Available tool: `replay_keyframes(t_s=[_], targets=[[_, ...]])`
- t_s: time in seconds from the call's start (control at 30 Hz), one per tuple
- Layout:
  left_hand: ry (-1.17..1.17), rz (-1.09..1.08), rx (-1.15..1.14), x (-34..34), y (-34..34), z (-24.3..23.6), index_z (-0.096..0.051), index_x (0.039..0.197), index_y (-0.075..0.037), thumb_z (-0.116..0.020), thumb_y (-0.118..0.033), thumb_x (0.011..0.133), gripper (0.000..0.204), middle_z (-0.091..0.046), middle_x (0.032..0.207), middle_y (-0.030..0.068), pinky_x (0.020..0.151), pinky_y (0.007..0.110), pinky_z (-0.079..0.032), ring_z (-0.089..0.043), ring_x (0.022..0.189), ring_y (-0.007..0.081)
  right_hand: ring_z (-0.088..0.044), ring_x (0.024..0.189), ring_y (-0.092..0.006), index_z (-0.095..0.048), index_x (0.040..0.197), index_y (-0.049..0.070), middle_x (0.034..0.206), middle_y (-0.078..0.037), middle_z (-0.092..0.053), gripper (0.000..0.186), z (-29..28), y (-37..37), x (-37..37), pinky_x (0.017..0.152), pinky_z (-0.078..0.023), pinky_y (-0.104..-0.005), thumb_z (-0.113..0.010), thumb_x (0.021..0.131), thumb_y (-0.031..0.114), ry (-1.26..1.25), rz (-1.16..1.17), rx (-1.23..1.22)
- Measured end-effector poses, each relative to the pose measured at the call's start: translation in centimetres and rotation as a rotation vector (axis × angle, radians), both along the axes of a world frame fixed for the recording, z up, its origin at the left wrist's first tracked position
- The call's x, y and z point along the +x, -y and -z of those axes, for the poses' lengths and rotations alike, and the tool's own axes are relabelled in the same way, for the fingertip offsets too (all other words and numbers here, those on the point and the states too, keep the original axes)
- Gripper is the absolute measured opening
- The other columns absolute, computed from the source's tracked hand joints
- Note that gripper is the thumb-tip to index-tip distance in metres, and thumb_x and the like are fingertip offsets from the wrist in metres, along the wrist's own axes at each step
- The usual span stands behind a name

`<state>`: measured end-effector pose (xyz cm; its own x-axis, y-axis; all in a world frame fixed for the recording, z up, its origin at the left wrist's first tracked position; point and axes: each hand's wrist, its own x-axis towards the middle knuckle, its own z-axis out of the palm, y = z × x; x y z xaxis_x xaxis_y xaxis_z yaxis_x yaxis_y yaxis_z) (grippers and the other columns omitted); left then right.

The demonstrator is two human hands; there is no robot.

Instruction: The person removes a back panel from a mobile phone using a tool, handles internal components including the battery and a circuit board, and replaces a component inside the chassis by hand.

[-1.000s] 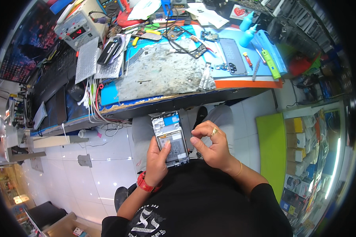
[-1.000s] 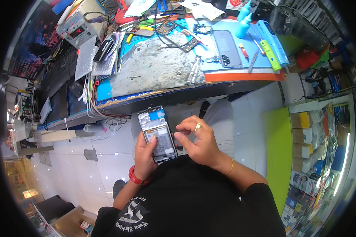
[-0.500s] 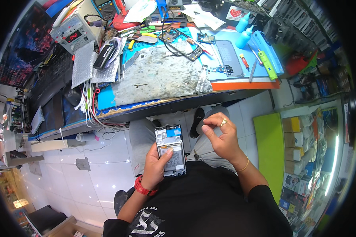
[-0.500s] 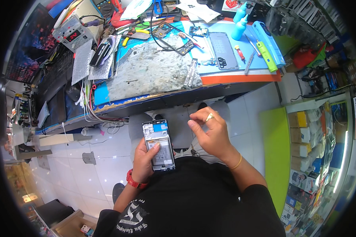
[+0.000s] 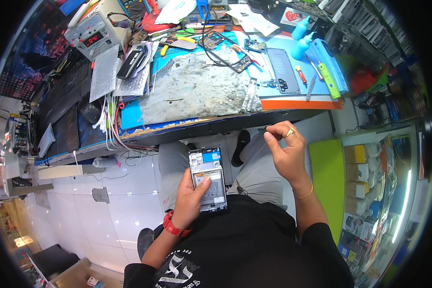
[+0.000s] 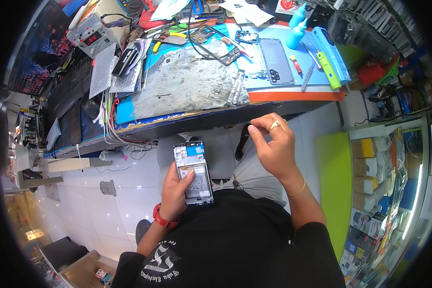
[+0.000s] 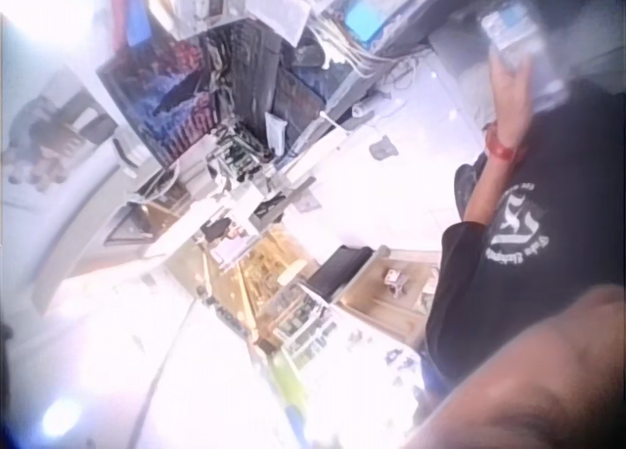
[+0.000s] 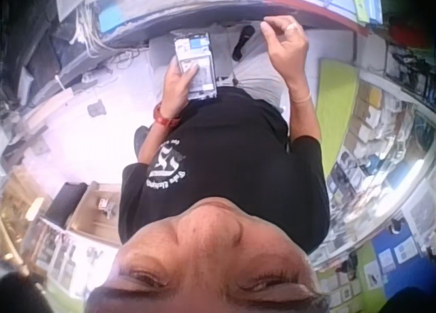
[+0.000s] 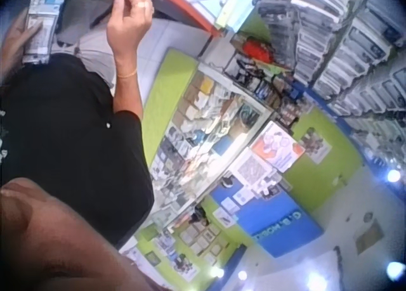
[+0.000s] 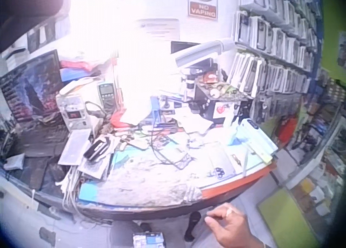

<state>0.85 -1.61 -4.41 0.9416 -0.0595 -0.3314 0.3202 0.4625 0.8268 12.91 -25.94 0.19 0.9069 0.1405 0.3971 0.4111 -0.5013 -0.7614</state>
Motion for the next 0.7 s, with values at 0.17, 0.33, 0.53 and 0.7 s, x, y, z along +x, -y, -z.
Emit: replay_keyframes(t_s=[0.17, 0.33, 0.53, 0.7], targets=[[-0.025, -0.020, -0.035, 0.2, -0.2, -1.2, -0.040, 0.136, -0.002, -0.051, -0.010, 0.104, 0.034, -0.067, 0.115, 0.0211, 0.084, 0.042, -0.062, -0.074, 0.095, 0.0300, -0.065, 0.079, -0.0233, -0.069, 0.092, -0.002, 0.087, -0.011, -0.067, 0.006, 0.3, -0.6, -0.2, 0.071, -0.054, -0.0330, -0.072, 0.087, 0.000, 0.016, -0.024, -0.041], [-0.021, -0.050, -0.053, 0.7, -0.2, -1.0, -0.039, 0.136, -0.001, -0.047, -0.010, 0.105, 0.033, -0.066, 0.117, 0.0219, 0.086, 0.043, -0.062, -0.073, 0.099, 0.0320, -0.065, 0.078, -0.0228, -0.069, 0.093, -0.002, 0.088, -0.011, -0.067, 0.006, 1.0, -0.6, -0.8, 0.071, -0.053, -0.0320, -0.071, 0.088, 0.001, -0.015, -0.030, -0.039], [-0.067, -0.130, -0.149, 0.9, -0.2, -0.9, -0.039, 0.135, 0.001, -0.043, -0.007, 0.106, 0.031, -0.063, 0.121, 0.0220, 0.088, 0.046, -0.062, -0.072, 0.104, 0.0350, -0.065, 0.078, -0.0222, -0.069, 0.093, -0.002, 0.087, -0.011, -0.067, 0.006, 1.7, -0.6, -1.5, 0.071, -0.053, -0.0321, -0.071, 0.088, 0.001, -0.062, -0.026, -0.047], [-0.081, -0.171, -0.165, 0.9, -0.3, -0.9, -0.038, 0.136, 0.002, -0.043, -0.006, 0.105, 0.032, -0.062, 0.122, 0.0214, 0.088, 0.047, -0.062, -0.071, 0.106, 0.0372, -0.065, 0.078, -0.0225, -0.069, 0.092, -0.002, 0.087, -0.011, -0.067, 0.005, 1.5, -0.8, -1.6, 0.071, -0.053, -0.0320, -0.071, 0.088, 0.000, -0.060, -0.038, -0.067]])
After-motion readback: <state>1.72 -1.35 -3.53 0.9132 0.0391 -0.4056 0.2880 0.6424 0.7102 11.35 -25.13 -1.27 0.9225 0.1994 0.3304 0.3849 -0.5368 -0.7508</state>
